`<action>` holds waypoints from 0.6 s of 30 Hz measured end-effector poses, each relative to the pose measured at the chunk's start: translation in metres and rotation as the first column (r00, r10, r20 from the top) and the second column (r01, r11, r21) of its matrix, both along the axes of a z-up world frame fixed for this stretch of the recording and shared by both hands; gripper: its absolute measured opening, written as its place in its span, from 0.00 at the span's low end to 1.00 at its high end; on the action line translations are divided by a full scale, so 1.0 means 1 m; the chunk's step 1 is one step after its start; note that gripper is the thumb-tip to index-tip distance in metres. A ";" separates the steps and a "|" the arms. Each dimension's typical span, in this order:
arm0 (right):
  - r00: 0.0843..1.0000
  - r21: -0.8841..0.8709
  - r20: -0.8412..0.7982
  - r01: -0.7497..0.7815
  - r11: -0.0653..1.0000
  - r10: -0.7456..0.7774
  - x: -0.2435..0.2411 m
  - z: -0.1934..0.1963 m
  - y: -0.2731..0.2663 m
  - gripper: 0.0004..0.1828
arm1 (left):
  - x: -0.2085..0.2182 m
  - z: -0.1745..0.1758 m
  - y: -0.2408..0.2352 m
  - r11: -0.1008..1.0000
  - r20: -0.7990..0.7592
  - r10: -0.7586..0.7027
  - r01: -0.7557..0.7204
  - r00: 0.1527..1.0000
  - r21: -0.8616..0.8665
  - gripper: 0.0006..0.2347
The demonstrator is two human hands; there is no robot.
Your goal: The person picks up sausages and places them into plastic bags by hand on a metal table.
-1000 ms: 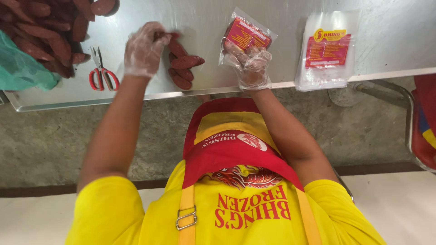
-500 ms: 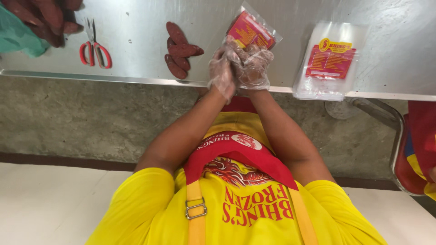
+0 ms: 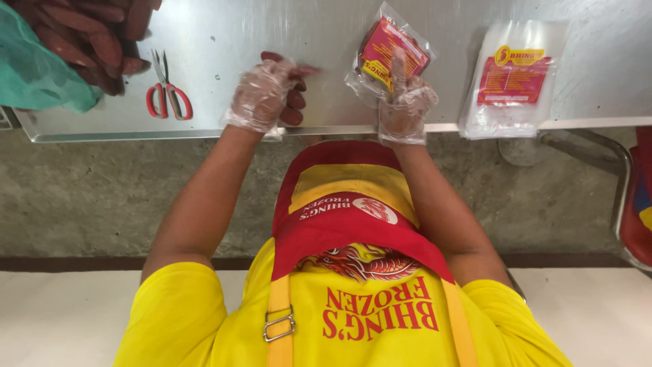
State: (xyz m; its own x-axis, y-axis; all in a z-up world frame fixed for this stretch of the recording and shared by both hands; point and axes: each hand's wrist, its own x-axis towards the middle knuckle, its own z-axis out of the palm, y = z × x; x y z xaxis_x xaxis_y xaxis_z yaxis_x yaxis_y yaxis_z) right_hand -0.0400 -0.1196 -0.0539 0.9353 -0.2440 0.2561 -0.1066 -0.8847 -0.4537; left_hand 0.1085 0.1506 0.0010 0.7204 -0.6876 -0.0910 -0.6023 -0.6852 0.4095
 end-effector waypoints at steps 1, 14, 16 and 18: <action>0.997 -0.018 -0.067 0.026 1.000 -0.027 -0.007 0.000 0.000 0.38 | 0.000 0.007 0.001 0.979 -0.216 0.202 -0.203 0.955 0.018 0.11; 0.997 0.128 -0.047 -0.050 0.991 0.057 -0.013 0.020 -0.005 0.27 | -0.085 -0.016 -0.076 0.868 -0.988 -0.020 -0.487 0.155 -0.094 0.21; 0.995 0.135 -0.064 -0.067 0.989 0.076 -0.013 0.022 -0.006 0.25 | -0.086 -0.050 -0.091 0.904 -0.930 -0.053 -0.378 0.364 -0.199 0.18; 0.994 0.214 -0.055 -0.086 0.973 0.100 -0.017 0.024 -0.008 0.24 | -0.089 -0.100 -0.114 0.955 -0.800 0.032 -0.253 0.599 -0.152 0.16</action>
State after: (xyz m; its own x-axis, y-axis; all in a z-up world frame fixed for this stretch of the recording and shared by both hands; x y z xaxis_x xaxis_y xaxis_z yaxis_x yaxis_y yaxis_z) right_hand -0.0566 -0.1276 -0.0300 0.9693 -0.1975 0.1464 -0.0638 -0.7772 -0.6260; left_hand 0.0192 0.0368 -0.0989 0.5369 -0.6606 -0.5248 0.1236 -0.5537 0.8235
